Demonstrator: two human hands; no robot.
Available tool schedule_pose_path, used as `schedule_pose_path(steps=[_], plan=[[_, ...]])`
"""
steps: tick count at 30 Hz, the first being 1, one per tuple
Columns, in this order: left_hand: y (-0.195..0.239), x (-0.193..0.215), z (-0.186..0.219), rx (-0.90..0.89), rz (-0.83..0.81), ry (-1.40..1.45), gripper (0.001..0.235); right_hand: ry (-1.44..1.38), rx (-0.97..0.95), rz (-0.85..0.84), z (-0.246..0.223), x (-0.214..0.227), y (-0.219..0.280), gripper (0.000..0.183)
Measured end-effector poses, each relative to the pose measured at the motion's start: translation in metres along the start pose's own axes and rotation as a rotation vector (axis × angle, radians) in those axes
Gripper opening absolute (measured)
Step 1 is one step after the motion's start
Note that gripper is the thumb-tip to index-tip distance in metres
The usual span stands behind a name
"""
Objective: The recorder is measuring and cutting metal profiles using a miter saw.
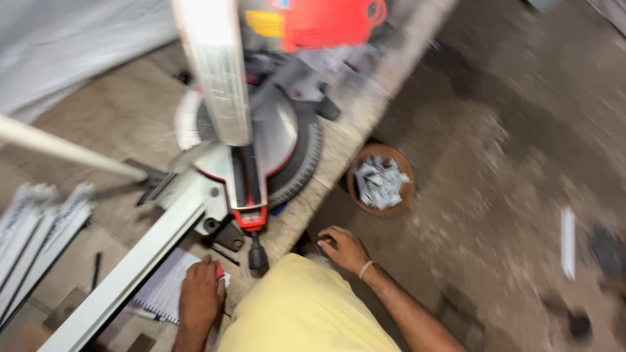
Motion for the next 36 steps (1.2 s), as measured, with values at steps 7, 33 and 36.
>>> schedule_pose_path(steps=[7, 33, 36], plan=[[-0.014, -0.03, 0.025, 0.685, 0.124, 0.849, 0.037, -0.188, 0.505, 0.068, -0.122, 0.049, -0.066, 0.021], [0.135, 0.097, -0.119, 1.15, 1.109, 1.385, 0.031, 0.347, 1.116, -0.209, -0.16, 0.058, -0.261, 0.041], [0.154, 0.091, -0.211, 1.271, 1.204, 1.286, 0.022, 0.439, 1.163, -0.01, -0.167, 0.071, -0.279, 0.039]])
Point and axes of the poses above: each hand's wrist, its own y-axis away from the middle knuckle, its own x-axis out of the back of the hand, z = x × y, the point moved 2 cm from there along -y, towards the middle knuckle, and after that the axes turned 5 degrees about z, right-handed, at the moved point
